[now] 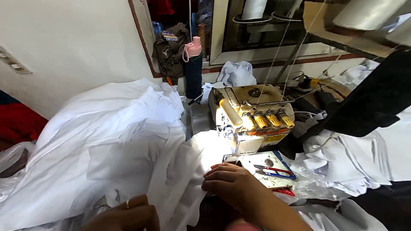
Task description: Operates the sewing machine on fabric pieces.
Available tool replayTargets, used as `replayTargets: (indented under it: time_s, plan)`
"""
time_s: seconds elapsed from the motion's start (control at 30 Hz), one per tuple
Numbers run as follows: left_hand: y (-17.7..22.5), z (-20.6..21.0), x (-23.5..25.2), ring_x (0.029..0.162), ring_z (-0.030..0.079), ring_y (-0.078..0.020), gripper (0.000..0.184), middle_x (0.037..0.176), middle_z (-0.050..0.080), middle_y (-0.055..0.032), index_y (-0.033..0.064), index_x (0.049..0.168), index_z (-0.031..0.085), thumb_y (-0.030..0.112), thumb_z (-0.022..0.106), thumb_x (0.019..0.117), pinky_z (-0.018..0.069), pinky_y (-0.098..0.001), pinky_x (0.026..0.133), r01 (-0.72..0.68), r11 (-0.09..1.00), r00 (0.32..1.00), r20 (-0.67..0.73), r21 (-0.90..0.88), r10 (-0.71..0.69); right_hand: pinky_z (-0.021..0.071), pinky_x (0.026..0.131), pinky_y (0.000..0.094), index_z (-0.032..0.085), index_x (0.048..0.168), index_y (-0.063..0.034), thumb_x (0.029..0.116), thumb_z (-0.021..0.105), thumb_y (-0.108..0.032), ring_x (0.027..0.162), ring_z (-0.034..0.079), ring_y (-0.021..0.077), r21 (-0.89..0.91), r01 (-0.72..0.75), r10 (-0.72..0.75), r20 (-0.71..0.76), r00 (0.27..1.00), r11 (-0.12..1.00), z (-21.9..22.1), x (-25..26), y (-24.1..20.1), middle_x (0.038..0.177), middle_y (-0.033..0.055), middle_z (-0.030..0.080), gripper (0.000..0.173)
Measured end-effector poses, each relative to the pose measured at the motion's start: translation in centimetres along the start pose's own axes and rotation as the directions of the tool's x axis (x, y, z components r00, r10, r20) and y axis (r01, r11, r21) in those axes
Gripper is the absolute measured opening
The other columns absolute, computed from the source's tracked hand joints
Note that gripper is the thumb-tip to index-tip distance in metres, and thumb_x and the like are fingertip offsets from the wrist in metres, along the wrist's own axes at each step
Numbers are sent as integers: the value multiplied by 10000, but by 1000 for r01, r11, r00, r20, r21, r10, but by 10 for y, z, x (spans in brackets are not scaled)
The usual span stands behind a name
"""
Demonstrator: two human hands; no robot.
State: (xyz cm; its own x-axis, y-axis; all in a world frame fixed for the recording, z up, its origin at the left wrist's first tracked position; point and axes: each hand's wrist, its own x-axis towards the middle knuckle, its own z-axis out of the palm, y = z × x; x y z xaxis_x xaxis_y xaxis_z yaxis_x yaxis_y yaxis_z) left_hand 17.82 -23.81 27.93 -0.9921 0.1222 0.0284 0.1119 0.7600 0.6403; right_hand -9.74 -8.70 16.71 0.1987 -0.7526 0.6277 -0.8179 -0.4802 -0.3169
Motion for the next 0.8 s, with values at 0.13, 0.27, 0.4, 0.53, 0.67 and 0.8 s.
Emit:
replayTargets:
  time_s: [0.13, 0.27, 0.4, 0.53, 0.67, 0.8]
  plan:
    - [-16, -15, 22, 897, 645, -276, 230, 926, 693, -122, 56, 994, 737, 136, 521, 992, 516, -430, 803, 86, 933, 971, -239, 350, 0, 461, 953, 335, 737, 1010, -196, 1048, 563, -265, 1055, 638, 152, -27, -179, 172, -168, 971, 983, 2, -31, -9, 958, -53, 744, 192]
    - [-54, 28, 78, 990, 664, -240, 259, 983, 707, -17, 183, 889, 731, 251, 497, 976, 548, -431, 840, 126, 812, 875, -450, 570, 180, 445, 965, 344, 759, 1037, -176, 1030, 600, -241, 1084, 621, 158, 65, -405, 408, -250, 878, 912, 22, -72, -22, 1051, -43, 762, 172]
    - [-74, 77, 128, 1088, 699, -229, 192, 1247, 687, -100, 70, 901, 681, 171, 554, 1004, 597, -370, 879, 111, 882, 897, -427, 458, 109, 510, 922, 264, 738, 1050, -81, 1036, 574, -148, 1017, 658, 143, 166, -451, 481, -291, 827, 877, 30, -84, -30, 1068, 48, 750, 178]
    - [-97, 100, 136, 1158, 688, -312, 137, 1204, 710, -160, 46, 881, 692, 64, 564, 927, 580, -435, 945, 196, 816, 883, -460, 543, 95, 557, 938, 263, 709, 1026, 8, 1017, 561, -50, 1019, 704, 155, 261, -434, 500, -303, 811, 862, 34, -82, -32, 1033, 131, 738, 159]
    - [-97, 97, 131, 1187, 678, -285, 180, 1238, 703, -138, 69, 905, 695, 144, 546, 974, 576, -397, 954, 197, 800, 888, -449, 567, 100, 555, 951, 263, 700, 1017, 18, 983, 582, -4, 1026, 707, 158, 266, -427, 500, -356, 789, 864, 56, -88, -25, 1010, 136, 738, 124]
    - [-95, 91, 128, 1211, 664, -281, 200, 1244, 701, -133, 82, 911, 694, 169, 531, 988, 567, -388, 973, 185, 817, 881, -460, 547, 109, 544, 963, 246, 695, 1015, 14, 998, 580, -25, 1040, 698, 151, 285, -386, 476, -415, 775, 877, 60, -85, -23, 1024, 136, 732, 122]
